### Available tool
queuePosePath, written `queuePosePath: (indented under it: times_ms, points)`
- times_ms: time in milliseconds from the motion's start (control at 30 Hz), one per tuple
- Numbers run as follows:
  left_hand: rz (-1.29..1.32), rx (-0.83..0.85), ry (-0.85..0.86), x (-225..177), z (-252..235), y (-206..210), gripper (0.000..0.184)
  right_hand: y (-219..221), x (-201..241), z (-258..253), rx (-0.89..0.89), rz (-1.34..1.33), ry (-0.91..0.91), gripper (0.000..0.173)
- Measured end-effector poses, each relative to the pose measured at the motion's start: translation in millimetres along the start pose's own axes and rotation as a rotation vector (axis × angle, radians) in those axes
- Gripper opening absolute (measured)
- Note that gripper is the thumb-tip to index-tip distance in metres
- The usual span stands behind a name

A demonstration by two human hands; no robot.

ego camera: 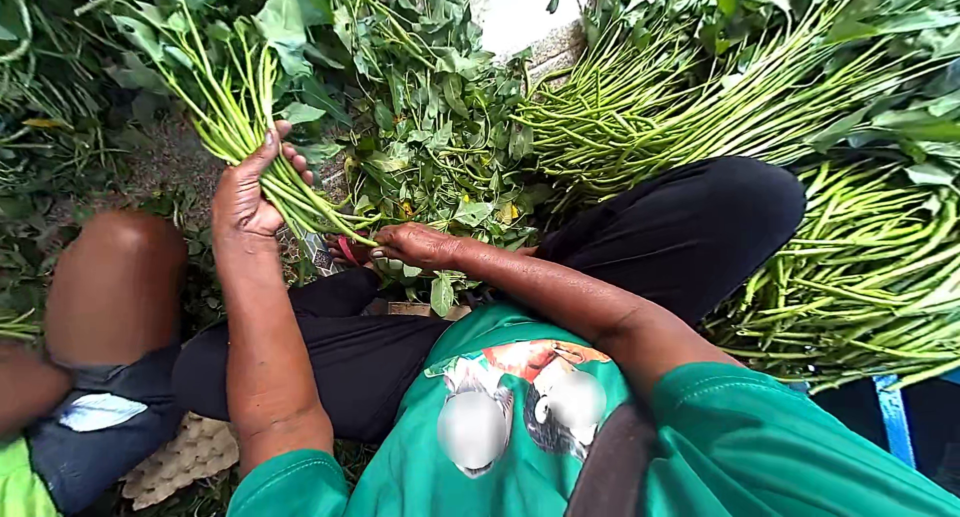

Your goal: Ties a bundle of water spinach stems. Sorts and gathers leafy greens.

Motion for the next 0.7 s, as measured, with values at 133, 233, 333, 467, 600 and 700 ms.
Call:
queuePosePath:
  times_ms: [133,233,333,467,600,700]
  points:
    - [0.12,-0.035,0.206,-13.2,11.5,-10.2,0.02,-42.2,-4.5,4.9,-0.203,-0.06,-0.066,0.036]
    - [0.336,0.002,0.336,-20.9,14.2,-1.7,0.024,-93.1,1.0,5.0,-0.557,-0.514,-0.246,0.036]
    - [0.416,0.046,0.395,-23.2,9.9,15.5,0.026,-114.7,-21.5,-6.5,-0.963,-0.893,-0.247,0.041]
    - [0.202,-0.144,0.561,-38.3,33.8,-11.0,0.023,-136.6,-123.3,30.3,-1.404,-0.795,0.204,0.043]
    - [0.107,-0.23,0.596,-42.1,24.0,-11.7,0.025,-107.6,-200.1,56.4,-0.762,-0.329,0.62,0.043]
    - [0.167,-0.145,0.274,-17.5,2.3,1.8,0.027,-66.6,-209.3,46.6,-0.396,-0.064,0.802,0.061]
Point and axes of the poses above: each hand's wrist, its own z-axis away from the middle knuckle, its own y-axis out of the palm, x = y × z, the point moved 5 cm from there along -z, towards the middle knuckle, and after that the axes turned 14 degrees about -y, right-handed, at the moved point
